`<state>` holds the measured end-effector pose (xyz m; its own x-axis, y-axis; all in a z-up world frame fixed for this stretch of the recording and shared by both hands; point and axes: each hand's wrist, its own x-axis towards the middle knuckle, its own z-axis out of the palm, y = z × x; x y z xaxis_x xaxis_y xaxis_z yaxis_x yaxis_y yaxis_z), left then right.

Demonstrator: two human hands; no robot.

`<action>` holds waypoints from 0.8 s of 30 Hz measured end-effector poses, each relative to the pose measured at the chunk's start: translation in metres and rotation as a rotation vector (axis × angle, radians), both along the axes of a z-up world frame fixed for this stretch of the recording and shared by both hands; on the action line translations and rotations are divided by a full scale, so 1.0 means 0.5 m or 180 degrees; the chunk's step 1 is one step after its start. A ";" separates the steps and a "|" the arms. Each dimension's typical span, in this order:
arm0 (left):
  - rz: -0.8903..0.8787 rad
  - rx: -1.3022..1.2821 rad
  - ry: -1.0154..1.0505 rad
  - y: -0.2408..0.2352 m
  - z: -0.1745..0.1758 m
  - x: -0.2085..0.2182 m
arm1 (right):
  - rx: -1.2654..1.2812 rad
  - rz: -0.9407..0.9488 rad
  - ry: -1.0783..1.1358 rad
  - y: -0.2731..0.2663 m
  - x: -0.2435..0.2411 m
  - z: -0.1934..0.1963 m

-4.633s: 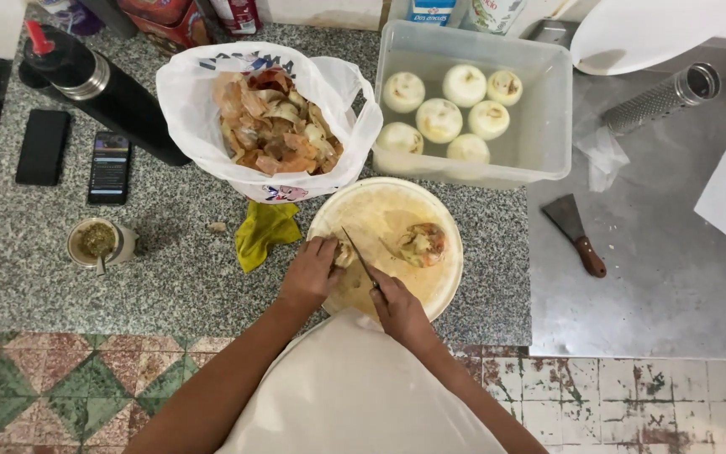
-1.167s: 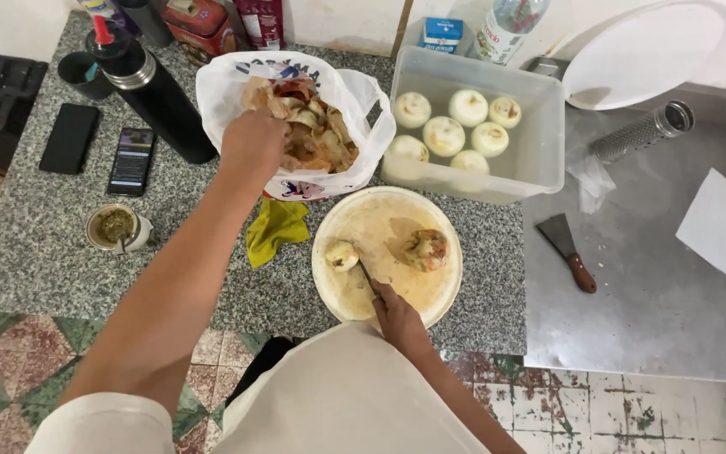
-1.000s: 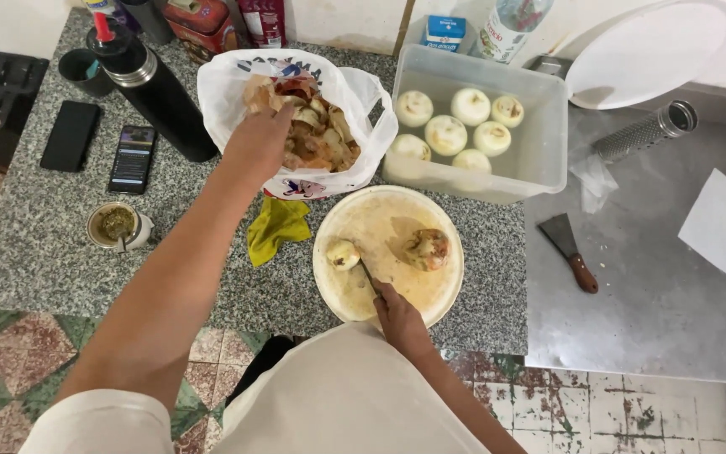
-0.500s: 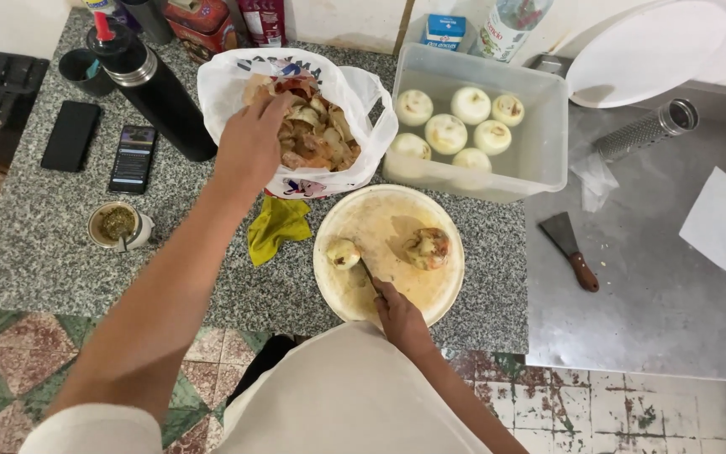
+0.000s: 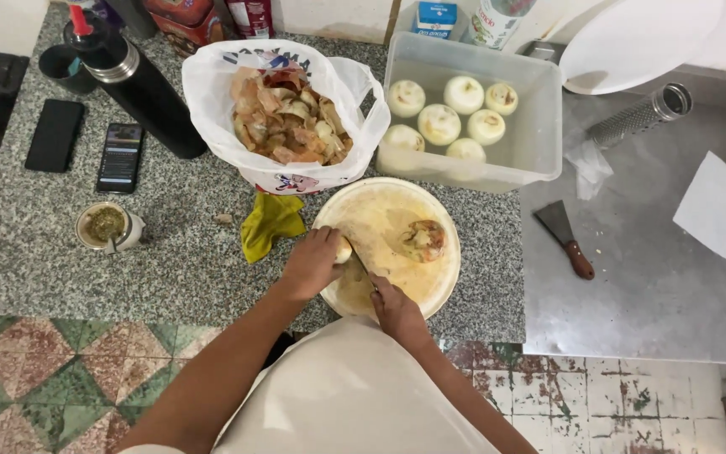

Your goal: Peeling onions using a knife and separating the skins into a waste bag.

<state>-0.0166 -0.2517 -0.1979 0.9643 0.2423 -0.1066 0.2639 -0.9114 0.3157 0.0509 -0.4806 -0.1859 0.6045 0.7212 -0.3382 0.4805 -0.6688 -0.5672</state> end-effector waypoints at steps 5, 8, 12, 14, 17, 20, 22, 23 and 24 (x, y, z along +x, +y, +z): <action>0.0558 -0.1676 -0.0237 0.022 0.098 -0.027 | 0.0008 0.0031 -0.0266 -0.018 -0.010 0.024; 0.0981 -0.3287 -0.0547 0.019 0.119 -0.060 | -0.0086 0.0195 -0.0659 -0.028 -0.014 0.031; 0.1633 -0.4719 -0.1083 0.011 0.106 -0.077 | -0.0236 0.0310 -0.0803 -0.039 -0.010 0.066; 0.1718 -0.4882 -0.1149 0.009 0.096 -0.077 | -0.0089 0.0227 -0.0667 -0.057 -0.010 0.049; 0.1906 -0.5199 -0.1319 0.006 0.070 -0.077 | 0.0172 0.0064 -0.0463 -0.074 -0.011 0.025; 0.2041 -0.5367 -0.1377 0.009 0.053 -0.074 | 0.0458 -0.0293 -0.0083 -0.075 -0.020 0.050; 0.2069 -0.5378 -0.1345 0.011 0.063 -0.072 | 0.0633 -0.0565 0.0220 -0.077 -0.026 0.062; 0.2051 -0.5284 -0.1317 0.011 0.076 -0.070 | 0.0716 -0.0778 0.0490 -0.080 -0.028 0.058; 0.2034 -0.5190 -0.1288 0.010 0.088 -0.069 | 0.0796 -0.0991 0.0763 -0.084 -0.030 0.053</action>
<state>-0.0513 -0.2466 -0.1539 0.7974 0.4520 -0.3999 0.1006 0.5538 0.8265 0.0357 -0.5225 -0.1592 0.7312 0.5950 -0.3337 0.1142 -0.5889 -0.8001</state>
